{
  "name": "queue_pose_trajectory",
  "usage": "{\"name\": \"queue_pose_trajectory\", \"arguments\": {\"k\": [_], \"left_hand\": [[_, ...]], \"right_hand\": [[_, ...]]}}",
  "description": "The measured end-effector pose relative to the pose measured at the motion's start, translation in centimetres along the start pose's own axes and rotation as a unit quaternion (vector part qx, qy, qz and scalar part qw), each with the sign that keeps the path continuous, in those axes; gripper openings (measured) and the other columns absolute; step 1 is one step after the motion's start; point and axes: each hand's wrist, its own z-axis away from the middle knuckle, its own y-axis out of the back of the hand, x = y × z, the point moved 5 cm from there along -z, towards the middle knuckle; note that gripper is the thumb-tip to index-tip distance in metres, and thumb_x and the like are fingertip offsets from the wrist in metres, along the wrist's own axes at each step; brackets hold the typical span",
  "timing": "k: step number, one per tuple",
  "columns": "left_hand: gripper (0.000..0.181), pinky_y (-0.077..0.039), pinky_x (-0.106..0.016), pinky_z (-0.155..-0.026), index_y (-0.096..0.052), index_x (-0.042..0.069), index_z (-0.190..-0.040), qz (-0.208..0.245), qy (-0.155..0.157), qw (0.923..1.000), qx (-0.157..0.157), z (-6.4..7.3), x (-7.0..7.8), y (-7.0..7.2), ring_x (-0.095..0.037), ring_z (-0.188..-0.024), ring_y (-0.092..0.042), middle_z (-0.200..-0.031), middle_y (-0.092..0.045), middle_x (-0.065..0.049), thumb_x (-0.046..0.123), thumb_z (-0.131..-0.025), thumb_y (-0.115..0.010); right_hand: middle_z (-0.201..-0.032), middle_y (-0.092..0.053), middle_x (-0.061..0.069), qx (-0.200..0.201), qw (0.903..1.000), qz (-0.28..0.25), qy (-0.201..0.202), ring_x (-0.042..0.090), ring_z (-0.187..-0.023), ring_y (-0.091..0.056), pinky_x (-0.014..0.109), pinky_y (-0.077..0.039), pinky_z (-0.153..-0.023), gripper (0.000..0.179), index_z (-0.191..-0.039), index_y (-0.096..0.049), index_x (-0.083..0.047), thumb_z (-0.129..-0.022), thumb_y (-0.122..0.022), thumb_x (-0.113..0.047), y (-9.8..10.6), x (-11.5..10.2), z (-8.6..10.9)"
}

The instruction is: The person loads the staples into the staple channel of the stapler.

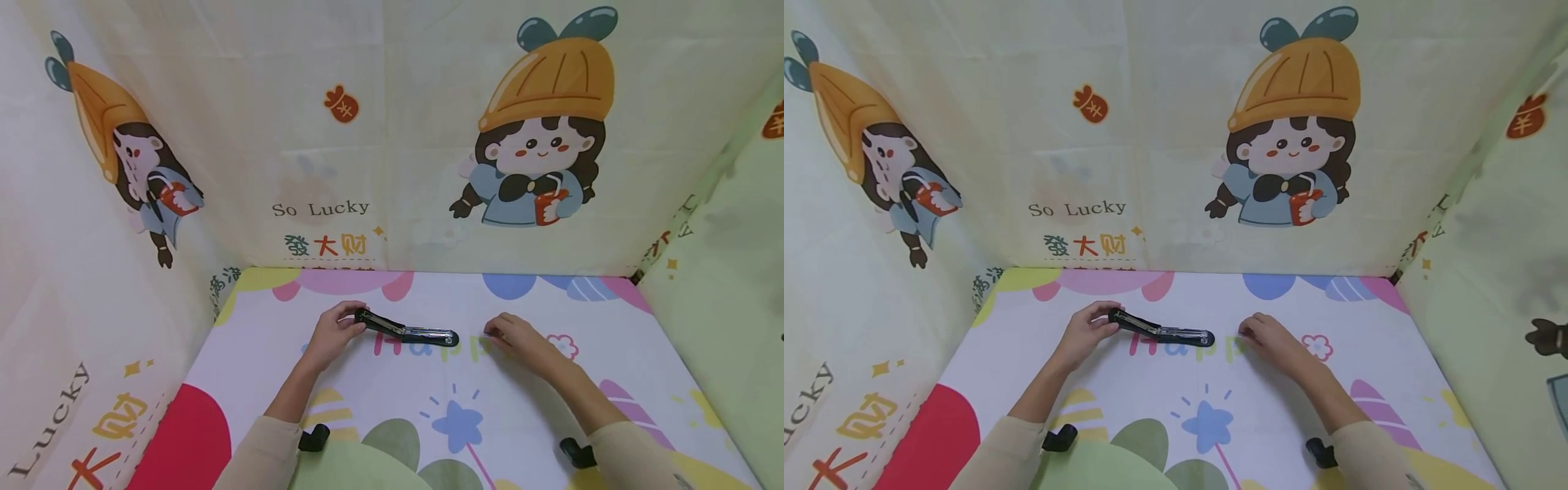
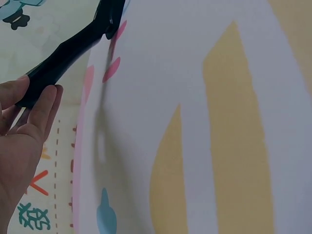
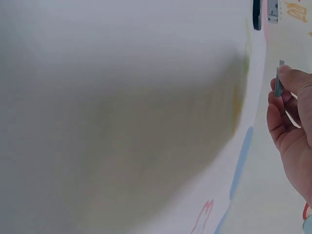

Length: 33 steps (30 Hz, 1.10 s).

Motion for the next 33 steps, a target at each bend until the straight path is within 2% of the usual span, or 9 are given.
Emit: {"name": "queue_pose_trajectory", "arguments": {"k": [11, 18, 25, 32, 33], "left_hand": [[0.040, -0.058, -0.020, -0.085, -0.066, 0.003, -0.131, -0.005, 0.003, 1.0000, 0.003, 0.1, 0.1, 0.3, -0.033, -0.117, -0.068, -0.134, -0.065, -0.019, -0.002, -0.093, -0.073], [0.041, -0.058, -0.019, -0.085, -0.065, 0.003, -0.133, -0.009, 0.000, 1.0000, -0.002, 0.0, 0.0, 0.1, -0.031, -0.115, -0.068, -0.136, -0.064, -0.019, -0.001, -0.093, -0.073], [0.041, -0.058, -0.019, -0.085, -0.065, 0.004, -0.133, -0.009, -0.002, 1.0000, -0.004, -0.1, 0.0, 0.1, -0.031, -0.114, -0.068, -0.136, -0.064, -0.019, -0.002, -0.093, -0.073], [0.041, -0.058, -0.018, -0.086, -0.064, 0.002, -0.134, -0.008, 0.003, 0.9999, -0.006, 0.0, 0.4, -0.1, -0.035, -0.116, -0.067, -0.137, -0.063, -0.021, -0.003, -0.093, -0.072], [0.041, -0.058, -0.019, -0.085, -0.065, 0.003, -0.133, -0.007, -0.001, 0.9999, -0.007, -0.2, 0.1, -0.1, -0.034, -0.115, -0.068, -0.136, -0.063, -0.021, -0.003, -0.093, -0.072]], "right_hand": [[-0.095, -0.067, 0.001, -0.010, 0.9999, -0.001, 0.005, 0.017, -0.089, -0.067, 0.036, -0.060, -0.082, 0.016, -0.100, -0.071, -0.006, -0.088, -0.079, -0.001, -0.7, -2.2, -3.0], [-0.100, -0.069, 0.004, -0.042, 0.9989, 0.008, 0.018, 0.020, -0.094, -0.066, 0.039, -0.059, -0.086, 0.013, -0.103, -0.072, -0.007, -0.091, -0.078, -0.006, -1.7, -3.7, -4.8], [-0.103, -0.068, 0.002, -0.072, 0.9971, -0.007, 0.022, 0.018, -0.096, -0.061, 0.037, -0.057, -0.089, 0.012, -0.106, -0.073, -0.009, -0.094, -0.075, -0.010, -2.8, -4.8, -6.4], [-0.103, -0.068, 0.003, -0.071, 0.9963, -0.020, 0.044, 0.018, -0.095, -0.062, 0.036, -0.058, -0.088, 0.011, -0.106, -0.074, -0.010, -0.095, -0.074, -0.010, -3.8, -5.7, -7.5], [-0.103, -0.068, 0.003, -0.071, 0.9963, -0.021, 0.045, 0.018, -0.095, -0.062, 0.035, -0.058, -0.088, 0.011, -0.106, -0.074, -0.010, -0.095, -0.075, -0.010, -3.9, -5.9, -7.6]]}}
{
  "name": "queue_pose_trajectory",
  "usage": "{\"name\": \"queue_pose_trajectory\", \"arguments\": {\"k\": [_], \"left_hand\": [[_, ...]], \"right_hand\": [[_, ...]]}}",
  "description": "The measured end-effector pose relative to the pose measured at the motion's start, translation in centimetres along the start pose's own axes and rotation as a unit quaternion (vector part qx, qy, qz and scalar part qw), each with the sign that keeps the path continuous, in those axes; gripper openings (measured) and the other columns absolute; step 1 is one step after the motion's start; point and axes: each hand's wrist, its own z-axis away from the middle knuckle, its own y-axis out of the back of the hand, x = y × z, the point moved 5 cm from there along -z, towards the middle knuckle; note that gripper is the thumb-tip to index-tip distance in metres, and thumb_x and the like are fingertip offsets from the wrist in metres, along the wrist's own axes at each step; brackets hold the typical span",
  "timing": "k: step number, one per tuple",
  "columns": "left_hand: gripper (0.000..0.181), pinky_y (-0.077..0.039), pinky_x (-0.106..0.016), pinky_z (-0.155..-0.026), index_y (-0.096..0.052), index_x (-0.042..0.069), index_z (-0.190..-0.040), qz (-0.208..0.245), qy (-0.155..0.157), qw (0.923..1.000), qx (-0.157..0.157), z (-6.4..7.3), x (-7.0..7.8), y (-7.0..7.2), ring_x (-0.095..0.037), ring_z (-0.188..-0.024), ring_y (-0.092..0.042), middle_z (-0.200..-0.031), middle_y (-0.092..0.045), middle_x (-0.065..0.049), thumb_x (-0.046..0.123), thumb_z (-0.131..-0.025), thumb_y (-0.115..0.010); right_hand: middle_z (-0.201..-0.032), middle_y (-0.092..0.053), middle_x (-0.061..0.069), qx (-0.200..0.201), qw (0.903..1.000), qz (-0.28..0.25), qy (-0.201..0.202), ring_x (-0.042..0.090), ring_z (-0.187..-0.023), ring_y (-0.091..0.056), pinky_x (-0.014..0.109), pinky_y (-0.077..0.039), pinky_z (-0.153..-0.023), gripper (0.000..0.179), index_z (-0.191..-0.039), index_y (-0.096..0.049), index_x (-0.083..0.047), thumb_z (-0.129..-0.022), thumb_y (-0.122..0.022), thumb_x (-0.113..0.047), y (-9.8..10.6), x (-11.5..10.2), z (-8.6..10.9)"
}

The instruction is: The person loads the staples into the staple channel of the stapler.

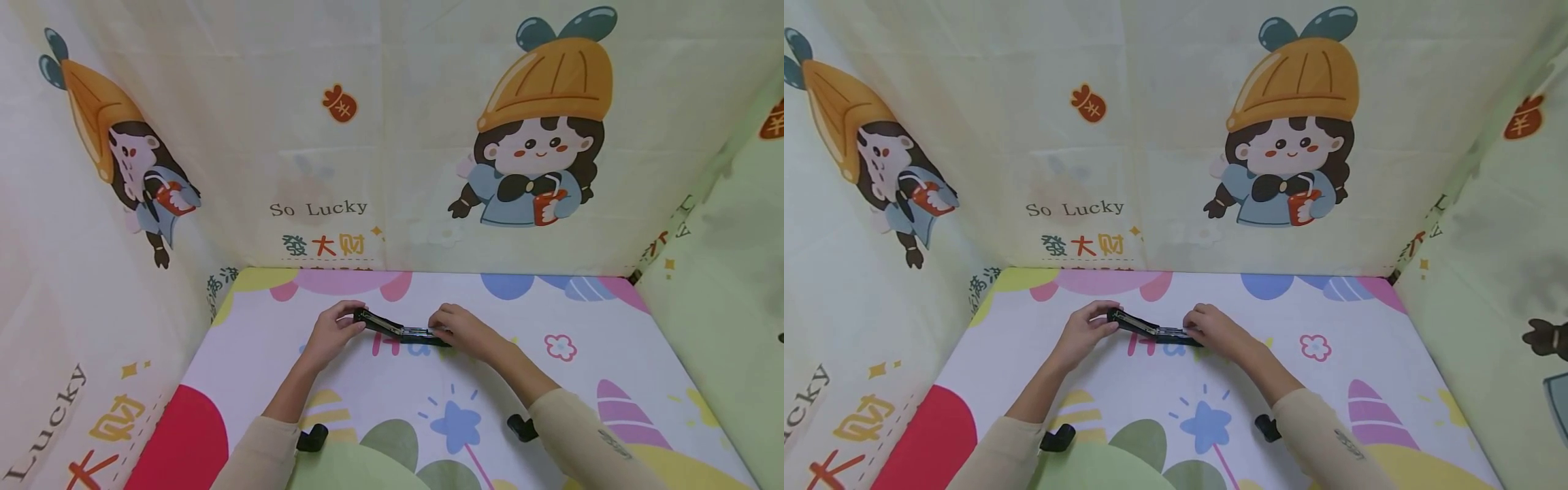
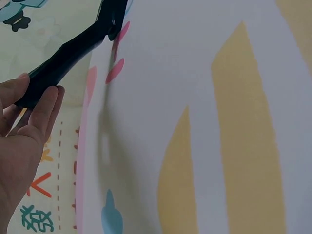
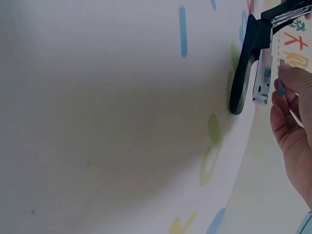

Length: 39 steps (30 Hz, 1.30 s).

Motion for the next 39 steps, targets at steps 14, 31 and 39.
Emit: {"name": "queue_pose_trajectory", "arguments": {"k": [14, 31, 39], "left_hand": [[0.043, -0.059, -0.022, -0.089, -0.062, -0.002, -0.135, -0.013, 0.001, 0.9999, 0.002, -0.1, 0.3, 0.1, -0.034, -0.115, -0.068, -0.135, -0.063, -0.019, -0.003, -0.093, -0.072], [0.043, -0.059, -0.023, -0.090, -0.061, -0.003, -0.135, -0.013, -0.001, 0.9999, 0.001, -0.1, 0.1, 0.1, -0.034, -0.117, -0.068, -0.136, -0.063, -0.020, -0.003, -0.093, -0.072], [0.043, -0.059, -0.024, -0.091, -0.061, -0.001, -0.136, -0.019, 0.003, 0.9998, 0.000, -0.1, 0.1, 0.1, -0.033, -0.116, -0.069, -0.136, -0.063, -0.018, -0.001, -0.094, -0.072]], "right_hand": [[-0.103, -0.070, 0.004, -0.014, 0.9999, 0.002, -0.001, 0.018, -0.095, -0.062, 0.033, -0.058, -0.089, 0.013, -0.108, -0.076, -0.010, -0.096, -0.075, -0.014, -1.4, -0.8, -1.7], [-0.098, -0.069, 0.003, -0.015, 0.9999, 0.000, -0.002, 0.017, -0.091, -0.061, 0.029, -0.058, -0.083, 0.015, -0.106, -0.081, -0.009, -0.091, -0.079, -0.013, -1.9, -1.7, -2.4], [-0.095, -0.070, 0.004, 0.020, 0.9993, 0.015, 0.027, 0.019, -0.088, -0.062, 0.027, -0.057, -0.079, 0.016, -0.103, -0.083, -0.008, -0.087, -0.082, -0.013, -1.8, -2.0, -2.1]]}}
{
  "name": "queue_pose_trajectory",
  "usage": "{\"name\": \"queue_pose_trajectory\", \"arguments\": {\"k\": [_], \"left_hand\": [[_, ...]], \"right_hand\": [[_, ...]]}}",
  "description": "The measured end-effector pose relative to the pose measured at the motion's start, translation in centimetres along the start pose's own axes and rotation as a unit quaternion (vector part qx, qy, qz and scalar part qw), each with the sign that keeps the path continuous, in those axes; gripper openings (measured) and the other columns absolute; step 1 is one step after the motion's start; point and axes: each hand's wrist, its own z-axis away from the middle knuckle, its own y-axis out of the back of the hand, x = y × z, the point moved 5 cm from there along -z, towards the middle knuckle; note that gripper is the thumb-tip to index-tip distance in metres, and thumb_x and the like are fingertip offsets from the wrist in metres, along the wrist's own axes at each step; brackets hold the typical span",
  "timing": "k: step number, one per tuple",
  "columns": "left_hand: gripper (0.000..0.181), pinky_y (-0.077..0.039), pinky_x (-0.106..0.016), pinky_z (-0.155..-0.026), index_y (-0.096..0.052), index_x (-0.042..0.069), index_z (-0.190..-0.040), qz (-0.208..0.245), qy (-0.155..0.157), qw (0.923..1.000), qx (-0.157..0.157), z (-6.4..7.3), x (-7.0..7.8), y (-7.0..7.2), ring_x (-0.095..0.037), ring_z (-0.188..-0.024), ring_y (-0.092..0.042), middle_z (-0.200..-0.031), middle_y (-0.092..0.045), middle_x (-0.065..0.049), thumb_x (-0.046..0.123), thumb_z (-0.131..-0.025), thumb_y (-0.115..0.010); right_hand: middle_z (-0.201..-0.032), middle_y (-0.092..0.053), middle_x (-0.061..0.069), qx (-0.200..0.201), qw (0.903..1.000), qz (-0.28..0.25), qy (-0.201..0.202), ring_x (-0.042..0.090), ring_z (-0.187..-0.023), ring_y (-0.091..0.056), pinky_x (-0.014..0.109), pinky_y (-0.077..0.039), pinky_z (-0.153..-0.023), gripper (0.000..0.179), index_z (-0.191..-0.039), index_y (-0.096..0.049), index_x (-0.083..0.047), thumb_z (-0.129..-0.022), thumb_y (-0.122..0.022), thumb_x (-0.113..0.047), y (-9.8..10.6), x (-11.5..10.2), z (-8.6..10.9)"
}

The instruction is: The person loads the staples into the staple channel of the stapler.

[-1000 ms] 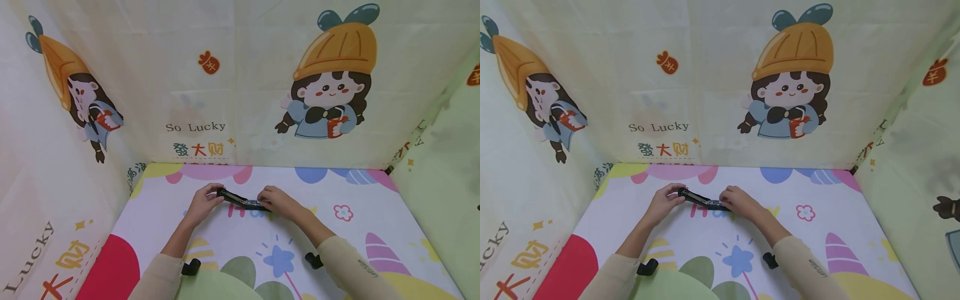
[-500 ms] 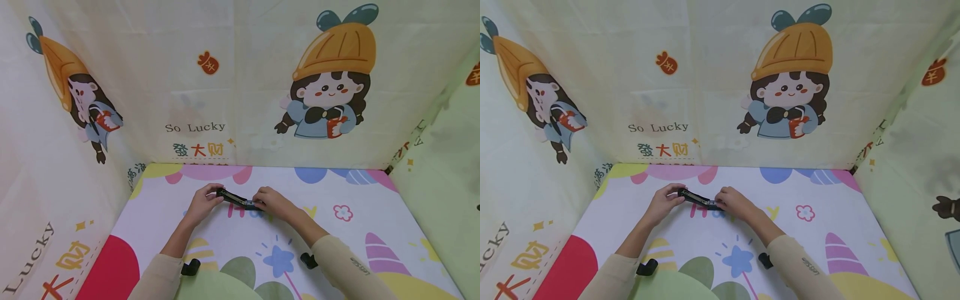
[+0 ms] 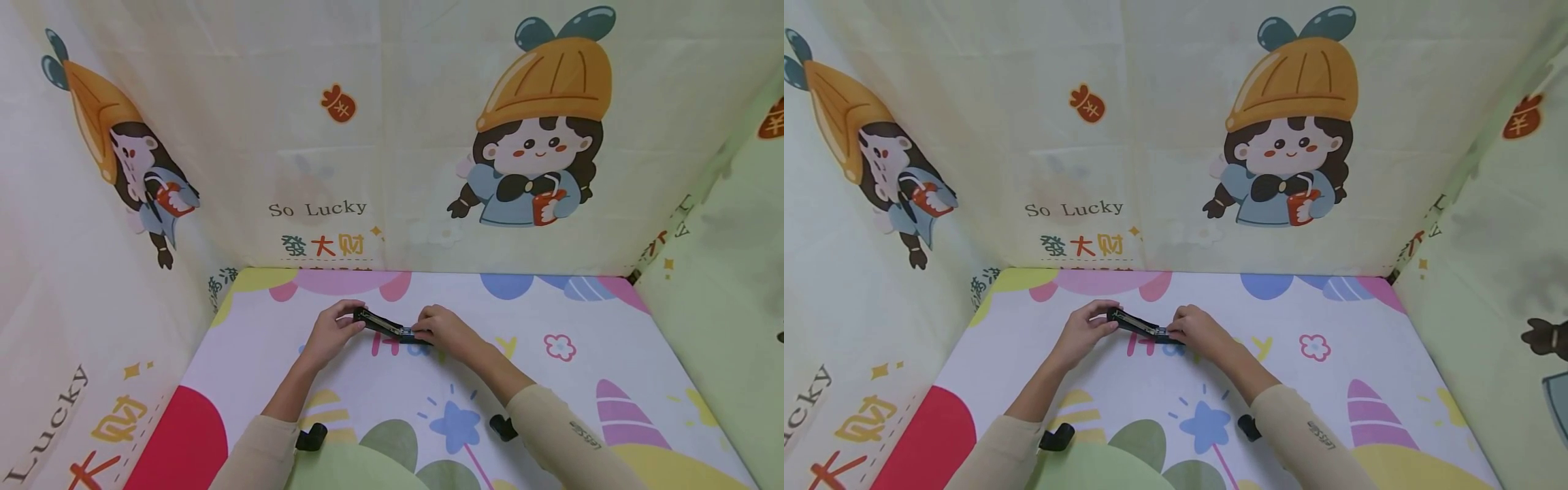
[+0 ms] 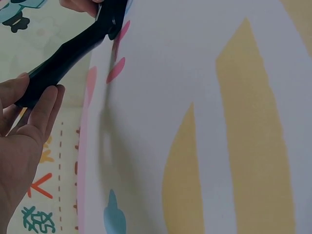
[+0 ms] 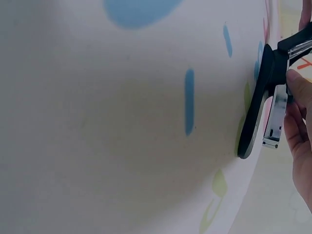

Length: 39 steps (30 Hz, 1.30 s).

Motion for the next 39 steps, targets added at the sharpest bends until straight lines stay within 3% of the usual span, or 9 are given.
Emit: {"name": "queue_pose_trajectory", "arguments": {"k": [12, 18, 30, 39], "left_hand": [[0.044, -0.059, -0.021, -0.088, -0.062, -0.001, -0.136, 0.005, 0.002, 1.0000, -0.002, -0.06, -0.01, 0.05, -0.033, -0.115, -0.069, -0.135, -0.063, -0.019, 0.000, -0.094, -0.073], [0.045, -0.056, -0.017, -0.081, -0.061, -0.003, -0.136, 0.008, -0.002, 1.0000, -0.003, 0.08, 0.35, -0.02, -0.031, -0.112, -0.070, -0.135, -0.063, -0.021, -0.001, -0.093, -0.073], [0.044, -0.057, -0.018, -0.081, -0.061, -0.002, -0.136, 0.010, 0.006, 0.9999, -0.001, 0.07, 0.43, -0.04, -0.030, -0.113, -0.071, -0.136, -0.063, -0.019, -0.002, -0.094, -0.072], [0.044, -0.057, -0.018, -0.081, -0.062, -0.002, -0.136, 0.011, 0.008, 0.9999, -0.003, 0.11, 0.43, -0.03, -0.028, -0.111, -0.071, -0.134, -0.064, -0.020, -0.002, -0.093, -0.073]], "right_hand": [[-0.094, -0.073, 0.006, 0.031, 0.9989, 0.019, 0.031, 0.022, -0.090, -0.065, 0.030, -0.060, -0.081, 0.014, -0.100, -0.083, -0.006, -0.086, -0.083, -0.011, 0.02, -0.23, 0.18], [-0.095, -0.073, 0.005, 0.026, 0.9995, 0.012, 0.016, 0.021, -0.092, -0.066, 0.030, -0.060, -0.082, 0.016, -0.102, -0.083, -0.007, -0.086, -0.083, -0.011, -0.18, -0.01, 0.17], [-0.100, -0.072, 0.004, 0.024, 0.9989, -0.038, -0.012, 0.018, -0.094, -0.064, 0.029, -0.058, -0.083, 0.018, -0.108, -0.080, -0.009, -0.090, -0.079, -0.010, -0.24, 0.47, 0.59], [-0.101, -0.066, 0.007, 0.020, 0.9991, -0.012, 0.037, 0.020, -0.092, -0.056, 0.027, -0.050, -0.076, 0.026, -0.112, -0.082, -0.013, -0.087, -0.083, -0.008, -0.43, 0.39, 0.90]]}}
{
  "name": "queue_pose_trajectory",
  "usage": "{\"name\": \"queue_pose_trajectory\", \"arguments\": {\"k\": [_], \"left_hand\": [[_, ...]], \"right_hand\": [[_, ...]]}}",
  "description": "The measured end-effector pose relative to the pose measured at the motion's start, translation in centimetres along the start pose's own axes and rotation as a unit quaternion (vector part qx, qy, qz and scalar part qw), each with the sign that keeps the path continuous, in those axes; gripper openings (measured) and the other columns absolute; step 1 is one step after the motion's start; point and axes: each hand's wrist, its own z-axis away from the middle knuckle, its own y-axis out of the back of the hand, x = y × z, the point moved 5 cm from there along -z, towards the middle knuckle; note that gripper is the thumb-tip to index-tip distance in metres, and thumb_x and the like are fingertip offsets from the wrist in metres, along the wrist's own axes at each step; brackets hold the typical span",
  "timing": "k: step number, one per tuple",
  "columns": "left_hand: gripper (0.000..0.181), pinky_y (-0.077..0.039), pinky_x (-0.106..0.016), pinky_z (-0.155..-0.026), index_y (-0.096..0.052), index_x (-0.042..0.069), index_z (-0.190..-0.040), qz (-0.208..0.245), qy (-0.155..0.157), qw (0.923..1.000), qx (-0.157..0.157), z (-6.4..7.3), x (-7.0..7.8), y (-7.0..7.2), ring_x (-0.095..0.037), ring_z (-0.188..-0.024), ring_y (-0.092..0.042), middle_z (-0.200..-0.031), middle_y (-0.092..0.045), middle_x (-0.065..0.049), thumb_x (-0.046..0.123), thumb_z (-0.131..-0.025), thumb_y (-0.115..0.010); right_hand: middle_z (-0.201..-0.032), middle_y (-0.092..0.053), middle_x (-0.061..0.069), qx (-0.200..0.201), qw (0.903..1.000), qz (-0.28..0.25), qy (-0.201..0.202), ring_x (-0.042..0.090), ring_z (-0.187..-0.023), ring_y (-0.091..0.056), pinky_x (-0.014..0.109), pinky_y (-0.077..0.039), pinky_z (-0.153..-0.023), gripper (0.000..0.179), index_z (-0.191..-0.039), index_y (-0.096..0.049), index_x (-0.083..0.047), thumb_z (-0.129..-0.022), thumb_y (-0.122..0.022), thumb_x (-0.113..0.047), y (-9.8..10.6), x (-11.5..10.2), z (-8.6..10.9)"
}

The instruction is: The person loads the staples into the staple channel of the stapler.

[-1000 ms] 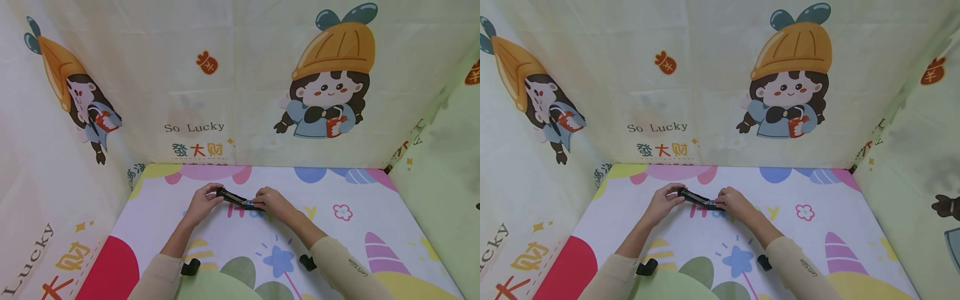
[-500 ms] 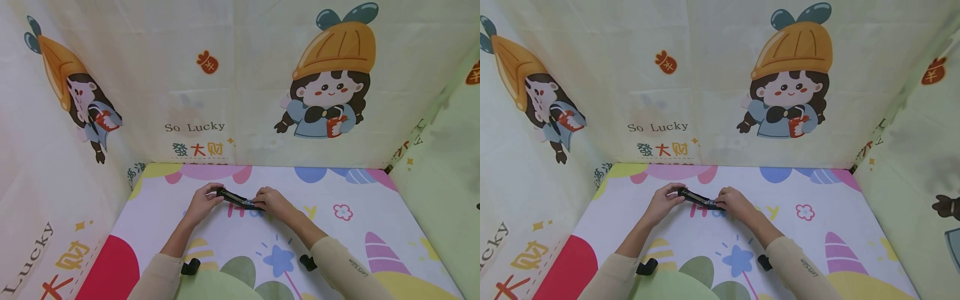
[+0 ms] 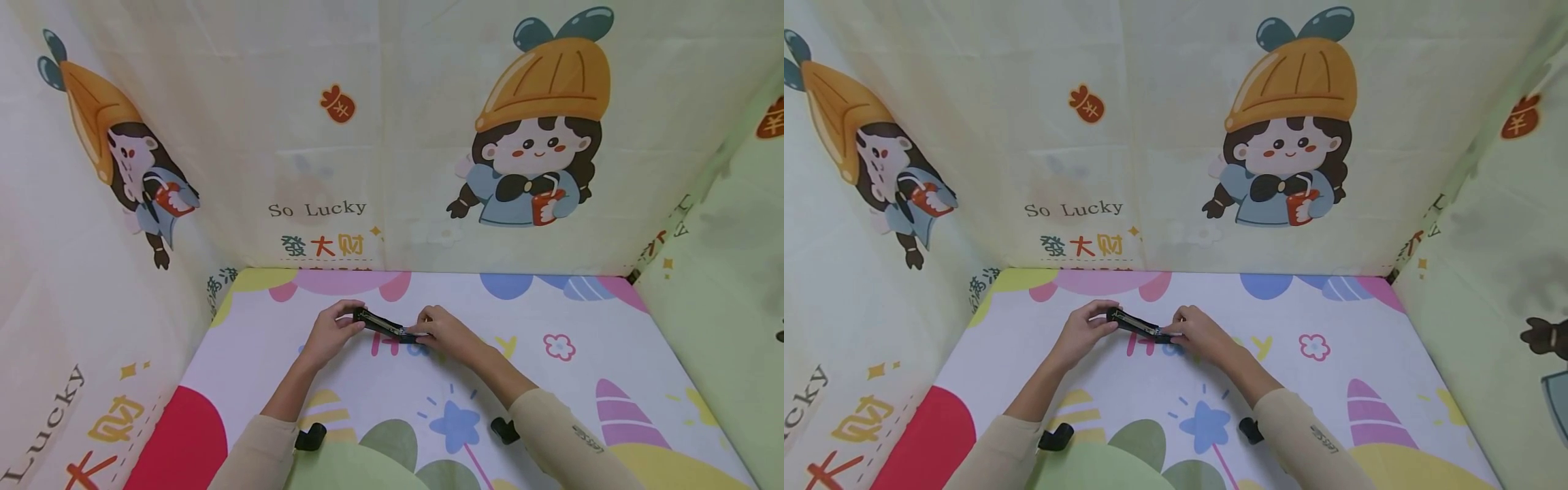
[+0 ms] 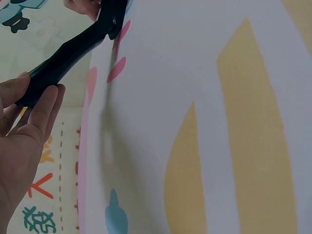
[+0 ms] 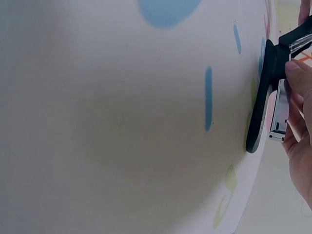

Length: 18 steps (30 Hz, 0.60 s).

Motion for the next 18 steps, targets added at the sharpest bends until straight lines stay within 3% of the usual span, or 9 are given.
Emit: {"name": "queue_pose_trajectory", "arguments": {"k": [8, 18], "left_hand": [[0.045, -0.057, -0.018, -0.083, -0.062, -0.001, -0.136, -0.009, -0.001, 1.0000, -0.001, -0.1, -0.1, 0.1, -0.030, -0.112, -0.071, -0.135, -0.063, -0.020, -0.002, -0.093, -0.073], [0.046, -0.057, -0.018, -0.082, -0.061, -0.002, -0.137, -0.004, 0.004, 1.0000, -0.001, 0.0, 0.0, 0.0, -0.031, -0.113, -0.071, -0.135, -0.063, -0.021, -0.003, -0.093, -0.072]], "right_hand": [[-0.102, -0.064, 0.005, -0.015, 0.9993, 0.006, -0.034, 0.017, -0.092, -0.053, 0.026, -0.049, -0.076, 0.025, -0.112, -0.082, -0.017, -0.087, -0.082, -0.011, -0.1, 0.4, 0.4], [-0.101, -0.063, 0.004, 0.004, 0.9993, 0.010, -0.035, 0.018, -0.093, -0.053, 0.029, -0.050, -0.079, 0.023, -0.108, -0.083, -0.017, -0.086, -0.084, -0.011, 0.7, 0.8, 1.7]]}}
